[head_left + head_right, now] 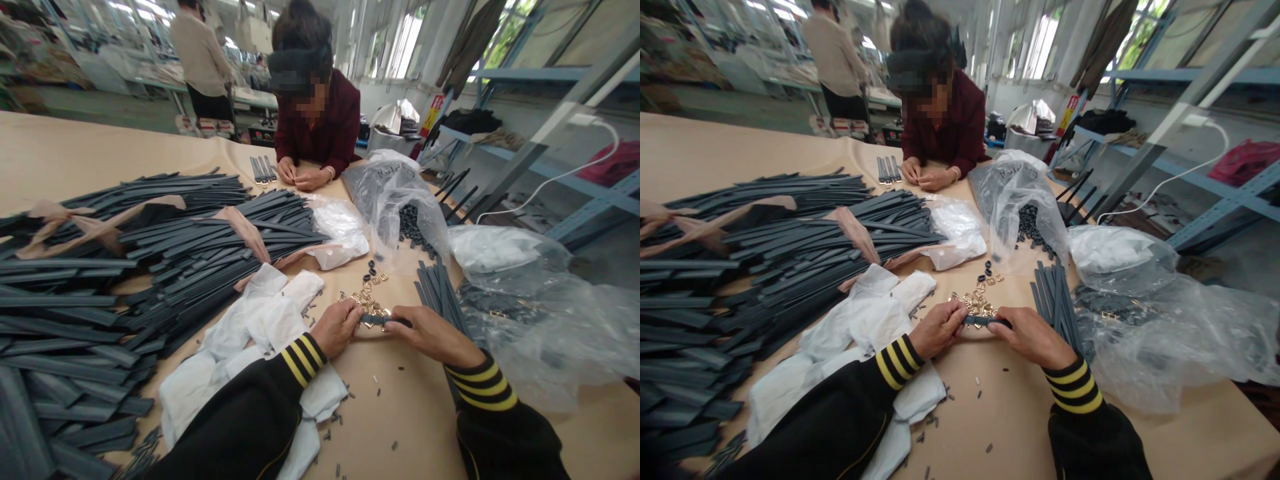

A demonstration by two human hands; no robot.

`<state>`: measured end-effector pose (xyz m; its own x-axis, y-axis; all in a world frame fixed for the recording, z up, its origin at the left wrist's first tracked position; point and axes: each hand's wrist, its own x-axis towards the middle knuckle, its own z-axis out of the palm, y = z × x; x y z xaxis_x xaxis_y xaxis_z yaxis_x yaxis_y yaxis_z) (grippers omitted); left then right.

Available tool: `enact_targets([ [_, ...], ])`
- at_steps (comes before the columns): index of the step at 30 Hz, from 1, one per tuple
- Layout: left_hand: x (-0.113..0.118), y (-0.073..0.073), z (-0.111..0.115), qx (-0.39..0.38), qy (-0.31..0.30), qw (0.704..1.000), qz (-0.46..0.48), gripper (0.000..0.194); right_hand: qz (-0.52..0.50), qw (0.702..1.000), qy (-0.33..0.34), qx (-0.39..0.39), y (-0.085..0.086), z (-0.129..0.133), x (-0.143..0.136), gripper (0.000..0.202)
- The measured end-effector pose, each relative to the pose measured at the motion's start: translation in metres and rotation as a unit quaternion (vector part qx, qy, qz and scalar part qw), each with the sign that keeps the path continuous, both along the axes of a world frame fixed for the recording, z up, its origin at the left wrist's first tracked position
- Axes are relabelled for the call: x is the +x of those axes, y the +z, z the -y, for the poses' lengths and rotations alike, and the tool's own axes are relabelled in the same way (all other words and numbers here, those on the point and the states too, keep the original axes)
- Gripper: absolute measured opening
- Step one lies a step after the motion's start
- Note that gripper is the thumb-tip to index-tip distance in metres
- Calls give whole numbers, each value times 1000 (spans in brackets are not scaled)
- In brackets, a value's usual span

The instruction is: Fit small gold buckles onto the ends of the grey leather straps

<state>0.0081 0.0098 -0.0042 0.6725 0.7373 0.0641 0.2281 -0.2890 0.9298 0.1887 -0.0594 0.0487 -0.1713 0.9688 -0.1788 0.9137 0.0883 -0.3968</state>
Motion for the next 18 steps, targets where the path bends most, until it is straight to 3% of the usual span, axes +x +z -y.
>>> enact_targets([
  [5,2,-2,0,30,16,999,-22,30,-24,999,7,-24,10,0,-15,23],
  [11,3,-3,2,50,10,998,-35,26,-84,994,-37,-66,2,-2,-24,29],
  [18,2,-2,3,65,23,995,-74,21,-248,950,-110,-158,-13,0,-35,27],
])
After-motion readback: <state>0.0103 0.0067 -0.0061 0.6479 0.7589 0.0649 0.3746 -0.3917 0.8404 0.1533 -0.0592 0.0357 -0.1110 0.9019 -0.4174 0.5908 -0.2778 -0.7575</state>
